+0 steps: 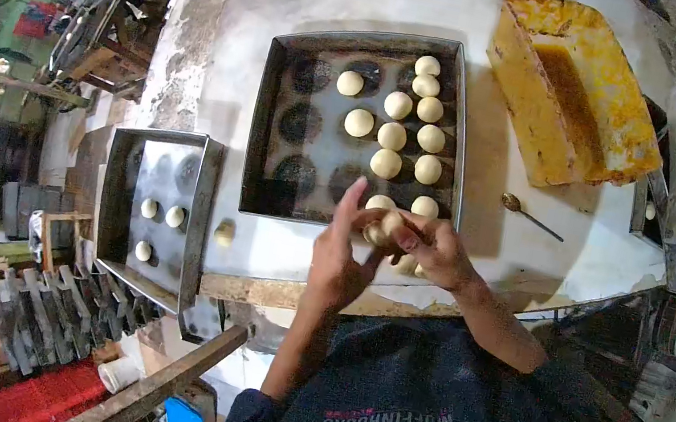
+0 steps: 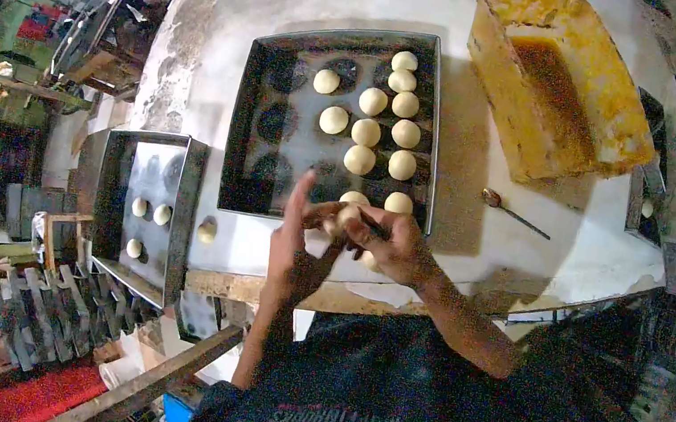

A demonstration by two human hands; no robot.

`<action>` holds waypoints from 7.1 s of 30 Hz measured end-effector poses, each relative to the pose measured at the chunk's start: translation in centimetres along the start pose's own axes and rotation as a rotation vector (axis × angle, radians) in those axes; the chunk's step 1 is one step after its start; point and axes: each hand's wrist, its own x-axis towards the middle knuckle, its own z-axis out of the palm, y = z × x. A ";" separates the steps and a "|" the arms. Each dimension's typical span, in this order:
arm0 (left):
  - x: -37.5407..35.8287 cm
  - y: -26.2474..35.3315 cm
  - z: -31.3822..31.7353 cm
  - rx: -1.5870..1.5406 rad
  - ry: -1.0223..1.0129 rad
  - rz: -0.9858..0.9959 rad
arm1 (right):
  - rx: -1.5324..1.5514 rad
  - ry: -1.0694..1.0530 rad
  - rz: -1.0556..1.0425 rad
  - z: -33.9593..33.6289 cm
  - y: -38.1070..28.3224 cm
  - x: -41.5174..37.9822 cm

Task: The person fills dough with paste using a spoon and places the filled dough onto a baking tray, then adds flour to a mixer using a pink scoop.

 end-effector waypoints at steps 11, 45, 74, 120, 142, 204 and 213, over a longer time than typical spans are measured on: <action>-8.9 7.4 2.0 -0.142 0.357 0.102 | -0.285 0.106 -0.875 2.7 -5.4 -9.9; -2.7 5.3 14.7 -1.158 0.088 -0.556 | -1.080 0.444 -0.736 -29.3 -5.1 -11.6; 7.1 12.6 19.5 -1.241 -0.113 -0.471 | -0.925 -0.249 0.369 -40.9 -17.5 -5.2; -25.8 8.5 2.2 0.159 0.792 0.284 | -0.602 -0.257 -0.946 11.4 -5.8 -22.6; -6.7 4.1 -12.4 -0.598 0.555 0.352 | -0.085 -0.409 -1.115 16.0 -11.6 -2.7; -5.8 6.5 0.4 -0.546 0.412 -0.009 | -0.499 -0.038 -1.055 3.3 -7.8 -7.2; -17.8 11.6 4.7 -0.581 0.710 0.096 | -0.323 0.058 -1.025 8.5 -2.1 -15.9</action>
